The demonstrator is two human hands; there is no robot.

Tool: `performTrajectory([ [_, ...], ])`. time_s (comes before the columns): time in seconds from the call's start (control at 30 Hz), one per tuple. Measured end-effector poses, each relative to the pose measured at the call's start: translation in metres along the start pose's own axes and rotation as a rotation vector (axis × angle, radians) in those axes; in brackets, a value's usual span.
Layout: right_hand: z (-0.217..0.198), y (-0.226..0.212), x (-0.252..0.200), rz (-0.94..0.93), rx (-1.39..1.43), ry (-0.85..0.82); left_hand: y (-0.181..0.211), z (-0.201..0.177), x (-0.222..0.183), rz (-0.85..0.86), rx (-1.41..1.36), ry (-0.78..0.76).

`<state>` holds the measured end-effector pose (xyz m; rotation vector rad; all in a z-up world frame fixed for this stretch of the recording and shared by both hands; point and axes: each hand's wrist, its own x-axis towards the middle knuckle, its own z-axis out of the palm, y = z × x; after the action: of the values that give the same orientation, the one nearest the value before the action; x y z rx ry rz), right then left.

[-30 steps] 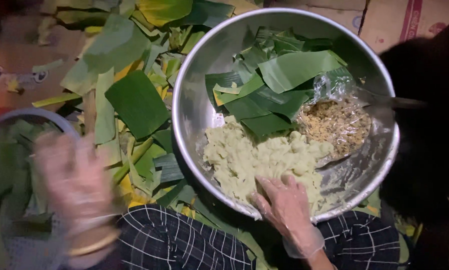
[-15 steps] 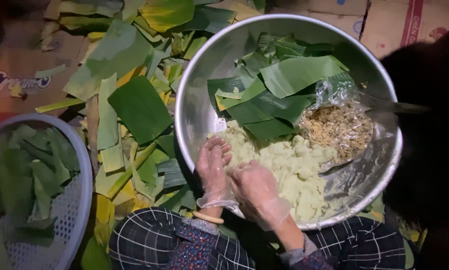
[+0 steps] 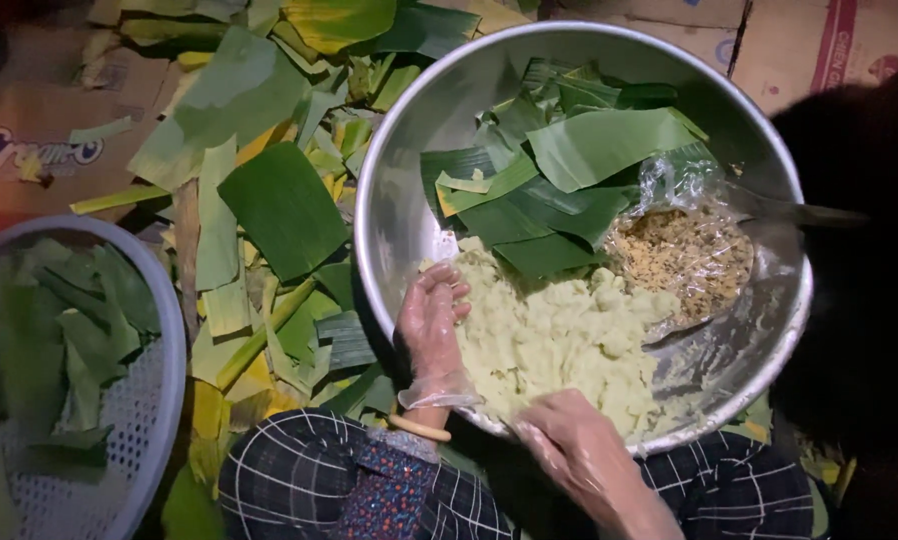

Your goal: Shaping dough into balls and placing them on banana leaves

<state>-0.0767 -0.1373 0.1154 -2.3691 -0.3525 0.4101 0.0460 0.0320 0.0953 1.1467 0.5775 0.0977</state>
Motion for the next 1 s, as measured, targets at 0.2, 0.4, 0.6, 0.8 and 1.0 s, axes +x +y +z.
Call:
performTrajectory([
  [0.2,-0.010,0.014,0.000,0.258,-0.524,0.156,0.005,-0.001,-0.010,-0.003,-0.052,-0.023],
  [0.4,0.010,-0.020,0.022,0.235,-0.040,-0.022,0.018,0.010,-0.026,-0.009,0.005,-0.093],
  [0.6,-0.002,-0.020,0.001,0.091,0.127,0.045,0.020,0.015,-0.031,-0.059,-0.078,-0.109],
  [0.8,-0.062,-0.062,0.030,0.279,0.622,0.543,0.025,0.019,-0.063,-0.385,-0.271,-0.394],
  [1.0,-0.051,-0.017,0.041,-0.208,-0.210,0.207,0.039,0.013,-0.055,-0.693,-0.445,-0.342],
])
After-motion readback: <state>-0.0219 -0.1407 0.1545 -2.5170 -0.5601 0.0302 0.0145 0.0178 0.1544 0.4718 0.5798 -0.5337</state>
